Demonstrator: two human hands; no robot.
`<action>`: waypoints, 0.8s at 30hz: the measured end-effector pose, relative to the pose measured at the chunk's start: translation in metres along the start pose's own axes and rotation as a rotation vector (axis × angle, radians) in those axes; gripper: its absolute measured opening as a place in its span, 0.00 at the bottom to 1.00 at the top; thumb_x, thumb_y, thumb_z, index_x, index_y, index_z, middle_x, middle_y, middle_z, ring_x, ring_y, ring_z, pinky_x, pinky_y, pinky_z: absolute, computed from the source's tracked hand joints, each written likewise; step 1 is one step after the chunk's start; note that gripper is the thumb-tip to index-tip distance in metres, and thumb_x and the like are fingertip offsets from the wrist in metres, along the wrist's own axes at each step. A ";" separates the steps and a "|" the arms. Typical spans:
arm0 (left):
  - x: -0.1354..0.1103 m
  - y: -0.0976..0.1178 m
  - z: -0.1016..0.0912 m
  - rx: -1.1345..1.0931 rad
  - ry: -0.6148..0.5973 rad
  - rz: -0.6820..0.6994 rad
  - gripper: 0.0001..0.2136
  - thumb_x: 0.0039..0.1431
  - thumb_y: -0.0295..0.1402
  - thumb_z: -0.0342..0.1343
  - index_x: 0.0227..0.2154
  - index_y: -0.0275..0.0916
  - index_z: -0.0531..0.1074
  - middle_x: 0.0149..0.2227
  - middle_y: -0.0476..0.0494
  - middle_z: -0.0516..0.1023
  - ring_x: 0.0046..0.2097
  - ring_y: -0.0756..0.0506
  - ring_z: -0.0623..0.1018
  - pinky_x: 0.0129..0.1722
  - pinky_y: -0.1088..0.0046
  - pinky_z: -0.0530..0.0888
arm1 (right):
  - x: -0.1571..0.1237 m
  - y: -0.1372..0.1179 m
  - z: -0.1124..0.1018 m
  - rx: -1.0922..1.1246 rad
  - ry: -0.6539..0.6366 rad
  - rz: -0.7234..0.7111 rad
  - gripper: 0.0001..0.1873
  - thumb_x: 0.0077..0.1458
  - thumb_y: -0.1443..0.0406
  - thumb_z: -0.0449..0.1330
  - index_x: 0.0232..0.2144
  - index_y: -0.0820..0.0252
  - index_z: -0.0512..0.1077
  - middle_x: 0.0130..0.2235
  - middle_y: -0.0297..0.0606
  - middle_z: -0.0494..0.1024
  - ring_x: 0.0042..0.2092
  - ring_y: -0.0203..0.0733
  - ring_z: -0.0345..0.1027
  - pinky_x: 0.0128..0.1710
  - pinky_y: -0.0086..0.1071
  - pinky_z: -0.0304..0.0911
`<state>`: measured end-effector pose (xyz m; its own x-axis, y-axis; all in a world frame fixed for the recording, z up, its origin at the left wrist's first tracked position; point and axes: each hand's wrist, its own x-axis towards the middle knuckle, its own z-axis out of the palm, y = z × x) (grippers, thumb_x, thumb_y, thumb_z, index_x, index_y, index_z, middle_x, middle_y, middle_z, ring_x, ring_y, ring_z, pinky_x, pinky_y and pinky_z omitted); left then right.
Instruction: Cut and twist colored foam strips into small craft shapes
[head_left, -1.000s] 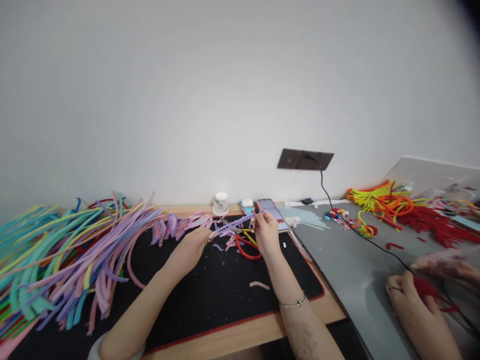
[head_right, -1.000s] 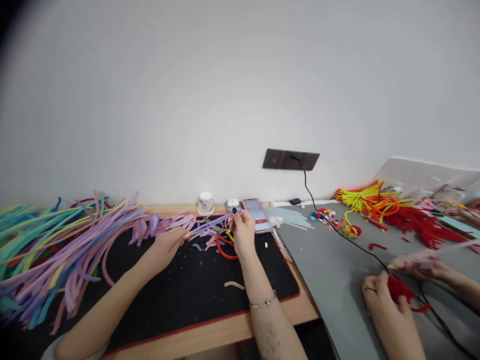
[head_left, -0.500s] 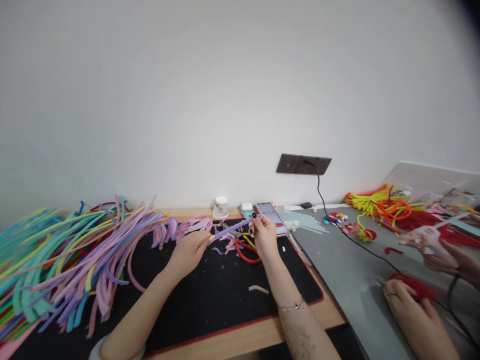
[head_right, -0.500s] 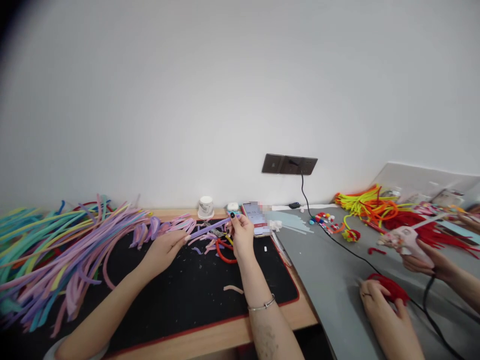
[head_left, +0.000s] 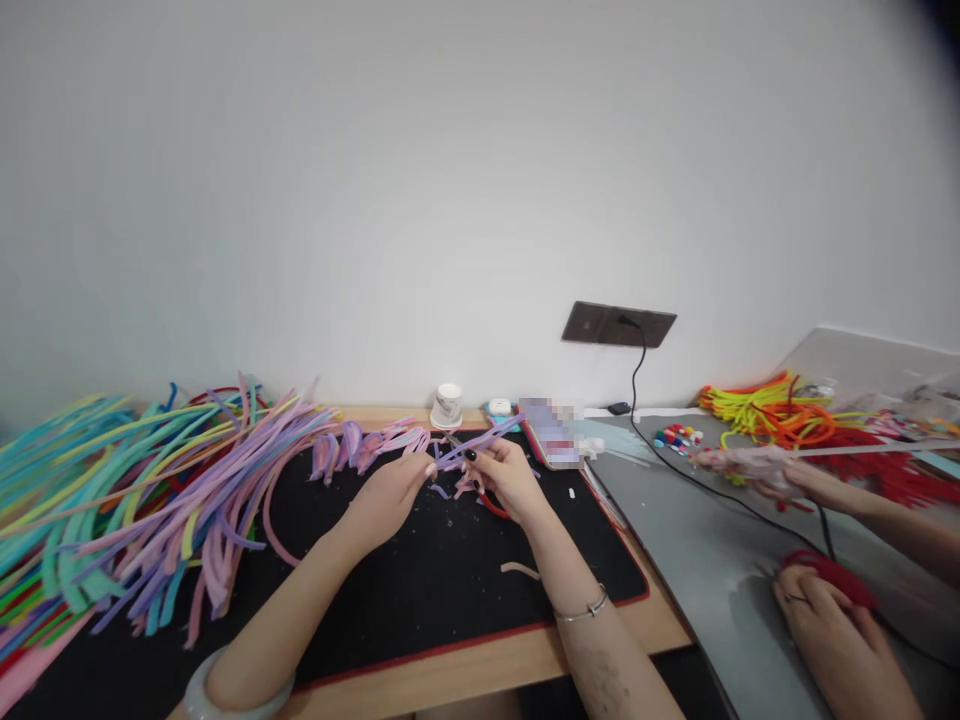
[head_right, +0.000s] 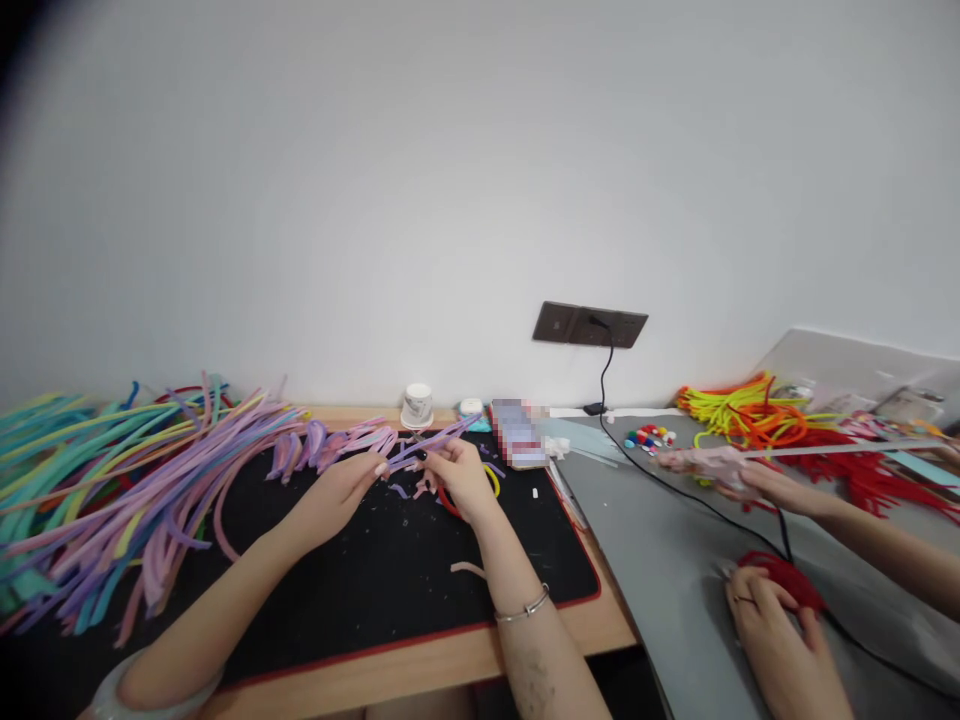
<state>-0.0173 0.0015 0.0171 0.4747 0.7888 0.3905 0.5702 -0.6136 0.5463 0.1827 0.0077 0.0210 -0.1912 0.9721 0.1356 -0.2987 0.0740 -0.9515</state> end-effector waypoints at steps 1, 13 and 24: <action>0.000 0.001 0.000 0.000 -0.002 -0.002 0.14 0.66 0.35 0.36 0.30 0.40 0.65 0.30 0.46 0.71 0.33 0.45 0.70 0.35 0.69 0.67 | 0.000 0.002 0.002 -0.020 -0.016 0.009 0.11 0.43 0.61 0.66 0.27 0.64 0.73 0.23 0.34 0.74 0.17 0.28 0.59 0.17 0.24 0.56; 0.003 0.001 -0.002 0.095 0.193 -0.110 0.13 0.64 0.33 0.39 0.26 0.40 0.64 0.26 0.47 0.71 0.29 0.46 0.71 0.32 0.71 0.65 | -0.010 0.004 0.018 -0.408 -0.003 -0.123 0.03 0.45 0.69 0.61 0.26 0.63 0.74 0.21 0.31 0.72 0.21 0.31 0.63 0.22 0.25 0.59; -0.001 0.002 -0.001 0.304 -0.048 0.026 0.13 0.63 0.28 0.39 0.30 0.40 0.68 0.30 0.44 0.74 0.35 0.44 0.74 0.34 0.70 0.66 | -0.012 0.008 0.015 -0.511 0.033 -0.291 0.06 0.51 0.68 0.58 0.29 0.59 0.75 0.28 0.36 0.74 0.27 0.36 0.67 0.25 0.29 0.65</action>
<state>-0.0174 -0.0006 0.0182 0.5188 0.7742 0.3626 0.7280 -0.6224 0.2872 0.1682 -0.0070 0.0158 -0.1371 0.9018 0.4098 0.1554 0.4282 -0.8902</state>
